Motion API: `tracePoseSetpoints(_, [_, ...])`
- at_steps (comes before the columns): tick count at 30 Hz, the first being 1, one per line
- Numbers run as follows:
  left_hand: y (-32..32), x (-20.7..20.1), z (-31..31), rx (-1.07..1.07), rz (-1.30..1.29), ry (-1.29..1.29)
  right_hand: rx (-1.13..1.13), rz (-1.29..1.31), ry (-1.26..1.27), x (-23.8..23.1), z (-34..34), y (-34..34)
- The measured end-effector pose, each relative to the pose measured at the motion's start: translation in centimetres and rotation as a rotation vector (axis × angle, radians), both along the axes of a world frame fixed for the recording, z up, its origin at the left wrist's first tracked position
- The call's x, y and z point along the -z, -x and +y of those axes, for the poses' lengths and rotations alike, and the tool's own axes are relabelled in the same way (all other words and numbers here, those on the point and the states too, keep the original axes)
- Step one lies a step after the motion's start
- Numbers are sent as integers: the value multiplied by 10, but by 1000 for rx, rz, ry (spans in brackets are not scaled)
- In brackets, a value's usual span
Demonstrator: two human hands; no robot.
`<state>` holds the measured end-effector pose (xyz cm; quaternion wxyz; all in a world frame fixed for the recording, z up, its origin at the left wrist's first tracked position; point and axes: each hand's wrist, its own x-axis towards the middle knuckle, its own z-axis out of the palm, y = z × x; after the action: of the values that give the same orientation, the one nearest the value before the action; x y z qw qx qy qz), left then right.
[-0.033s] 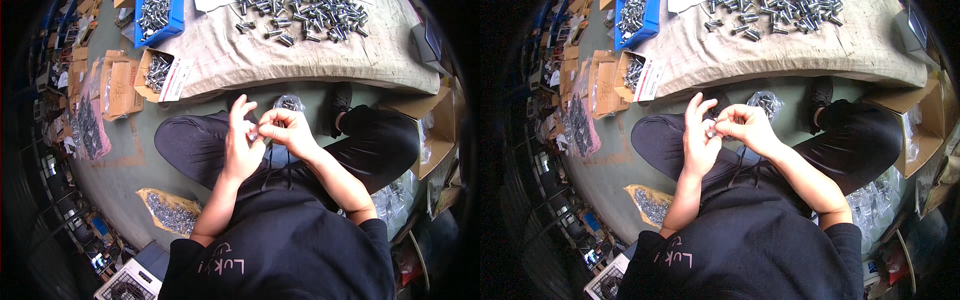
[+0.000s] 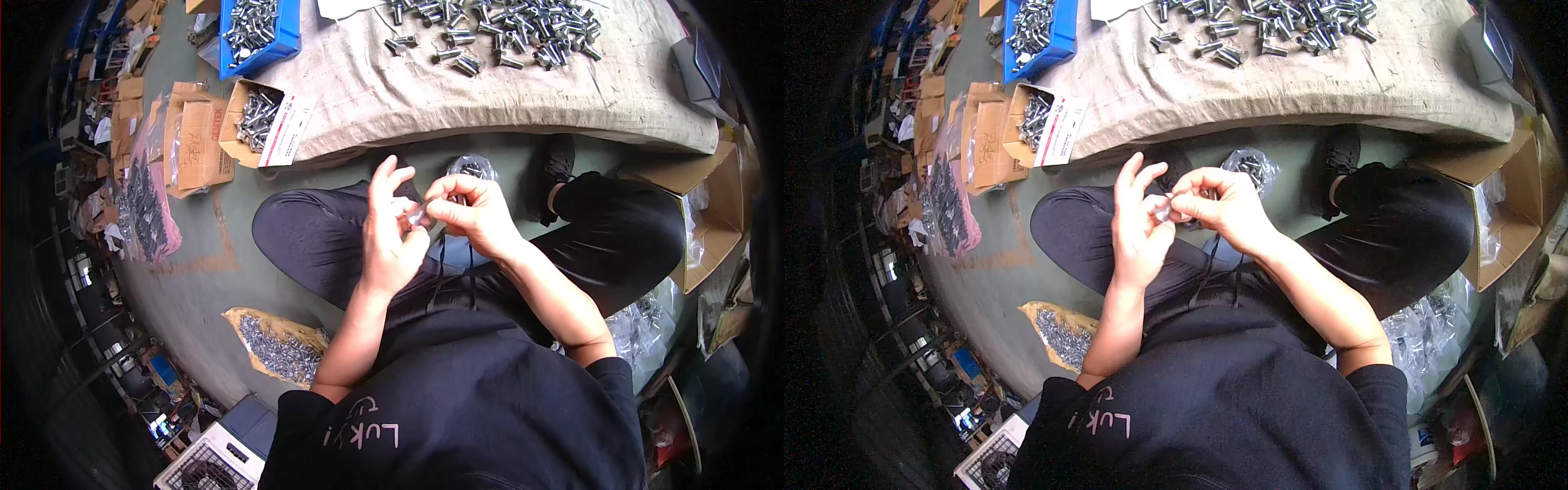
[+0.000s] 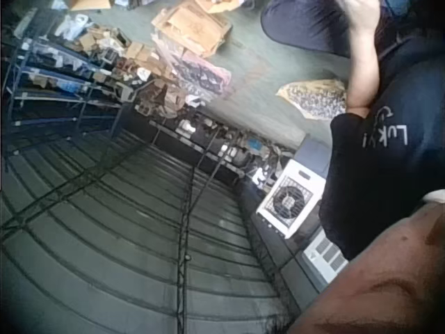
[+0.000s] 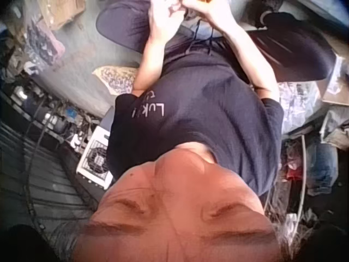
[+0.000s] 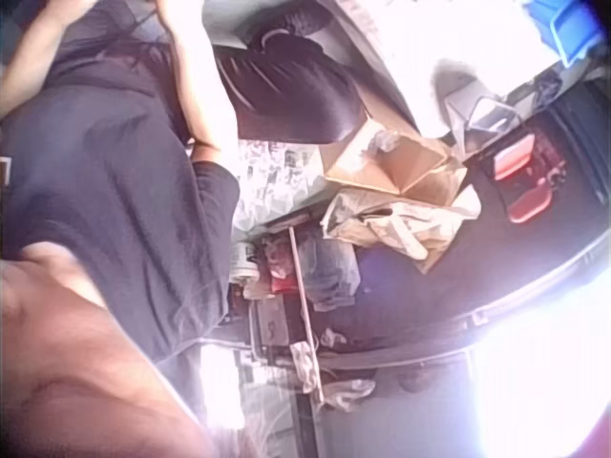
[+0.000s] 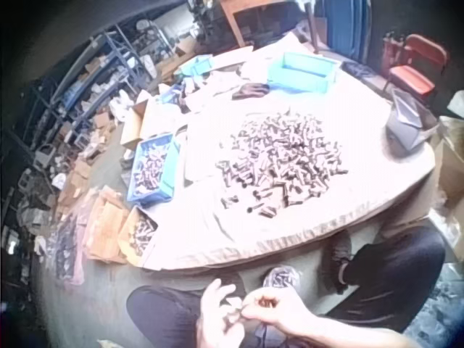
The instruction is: The recorder sorts and inspects various metal bolts and screws into containers on a workshop floor.
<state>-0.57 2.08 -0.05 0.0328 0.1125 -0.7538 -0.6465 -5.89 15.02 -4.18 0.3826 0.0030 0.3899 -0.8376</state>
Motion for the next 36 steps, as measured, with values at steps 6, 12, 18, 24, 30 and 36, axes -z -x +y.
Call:
tracePoseSetpoints(6, [-3,-5,-19,-39,-153,-232,93,62,-40,-4,2,3])
tracePoseSetpoints(12, [-3,3,-14,-86,-134,-258,151,252,-93,-2,0,2])
tracePoseSetpoints(18, [2,1,-7,-162,-36,-273,133,186,-57,-1,1,0])
tracePoseSetpoints(24, [0,6,-7,-105,64,-58,121,-28,-13,1,-1,-4])
tracePoseSetpoints(30, [8,19,3,-9,162,245,220,-503,255,33,5,12])
tracePoseSetpoints(36, [4,67,-31,-177,25,107,191,-221,-320,93,17,47])
